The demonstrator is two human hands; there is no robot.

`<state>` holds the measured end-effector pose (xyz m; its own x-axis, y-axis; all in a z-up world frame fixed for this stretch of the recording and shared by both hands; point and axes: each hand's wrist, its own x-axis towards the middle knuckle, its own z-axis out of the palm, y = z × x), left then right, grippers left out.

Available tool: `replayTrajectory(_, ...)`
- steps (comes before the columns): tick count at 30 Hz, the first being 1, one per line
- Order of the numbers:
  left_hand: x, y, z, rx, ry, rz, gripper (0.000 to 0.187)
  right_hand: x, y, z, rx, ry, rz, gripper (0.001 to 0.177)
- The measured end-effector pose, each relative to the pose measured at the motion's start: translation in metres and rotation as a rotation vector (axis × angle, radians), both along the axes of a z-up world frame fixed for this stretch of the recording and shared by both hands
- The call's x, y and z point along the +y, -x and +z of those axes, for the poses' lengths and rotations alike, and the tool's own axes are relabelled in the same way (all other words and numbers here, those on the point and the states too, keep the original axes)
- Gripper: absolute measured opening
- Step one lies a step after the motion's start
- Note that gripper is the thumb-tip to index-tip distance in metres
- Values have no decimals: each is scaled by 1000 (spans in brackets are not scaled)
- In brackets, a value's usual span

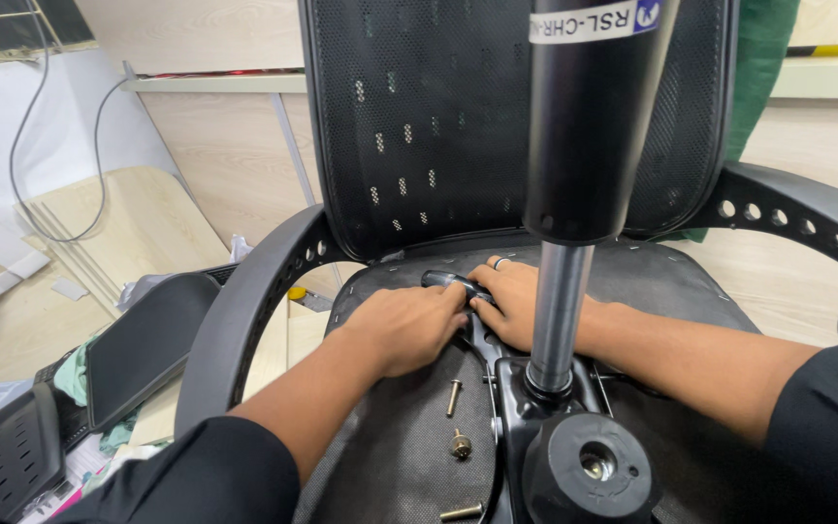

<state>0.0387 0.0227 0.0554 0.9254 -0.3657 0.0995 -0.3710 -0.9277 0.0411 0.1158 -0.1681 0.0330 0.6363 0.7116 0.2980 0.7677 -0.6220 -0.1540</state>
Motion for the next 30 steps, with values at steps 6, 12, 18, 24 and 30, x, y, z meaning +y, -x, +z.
replayTrajectory(6, 9, -21, -8, -48, -179, -130, 34, -1, -2, -2, -11, -7, 28, 40)
replayTrajectory(12, 1, -29, -27, -248, -339, -120, 35, 0, -4, -4, -12, -12, 2, 38)
replayTrajectory(18, -18, -31, -20, -3, -340, 133, 38, -1, -3, -4, -38, -47, 26, 38)
replayTrajectory(24, -34, -23, -6, 48, -212, 315, 37, -1, -5, -3, -29, -24, 13, 40)
replayTrajectory(30, -33, 2, 17, 167, -79, 417, 57, -1, -5, -6, -40, -42, 35, 40)
